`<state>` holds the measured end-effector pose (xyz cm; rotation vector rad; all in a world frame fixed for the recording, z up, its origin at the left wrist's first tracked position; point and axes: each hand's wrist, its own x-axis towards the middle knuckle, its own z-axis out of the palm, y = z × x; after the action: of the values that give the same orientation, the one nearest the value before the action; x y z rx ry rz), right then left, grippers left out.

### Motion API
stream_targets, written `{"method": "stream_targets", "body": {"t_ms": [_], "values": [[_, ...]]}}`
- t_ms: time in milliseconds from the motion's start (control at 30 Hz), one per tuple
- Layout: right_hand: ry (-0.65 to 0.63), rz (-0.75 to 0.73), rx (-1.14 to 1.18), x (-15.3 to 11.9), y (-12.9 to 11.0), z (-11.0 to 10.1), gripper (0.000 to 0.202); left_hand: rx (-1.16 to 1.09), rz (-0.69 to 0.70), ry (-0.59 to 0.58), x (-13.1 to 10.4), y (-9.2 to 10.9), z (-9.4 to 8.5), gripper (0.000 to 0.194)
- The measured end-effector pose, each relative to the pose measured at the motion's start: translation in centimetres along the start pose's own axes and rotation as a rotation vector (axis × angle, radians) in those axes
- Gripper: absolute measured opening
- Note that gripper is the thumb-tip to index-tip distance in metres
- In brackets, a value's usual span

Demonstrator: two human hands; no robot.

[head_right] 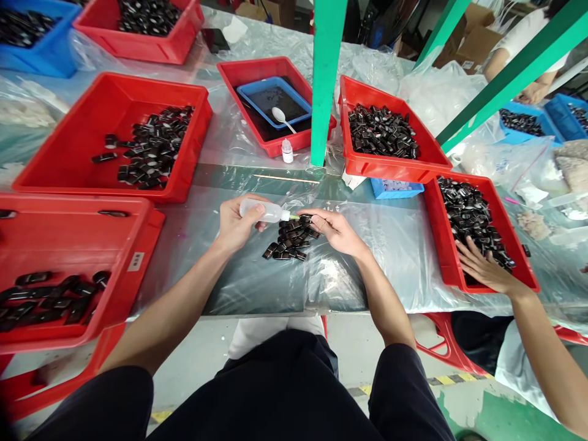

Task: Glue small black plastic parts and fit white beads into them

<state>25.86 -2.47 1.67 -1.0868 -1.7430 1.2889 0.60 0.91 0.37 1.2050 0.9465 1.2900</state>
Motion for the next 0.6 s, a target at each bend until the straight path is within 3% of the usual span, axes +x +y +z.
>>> {"method": "stream_targets", "body": {"t_ms": [367,600], "values": [[0.029,-0.021,0.005,0.27,-0.06,0.10,0.060,0.006,0.036,-0.013,-0.02,-0.24,-0.39,0.056],[0.141,-0.131,-0.072,0.44,0.48,-0.27,0.042,-0.028,0.071,-0.008,0.04,-0.80,-0.49,0.054]]}}
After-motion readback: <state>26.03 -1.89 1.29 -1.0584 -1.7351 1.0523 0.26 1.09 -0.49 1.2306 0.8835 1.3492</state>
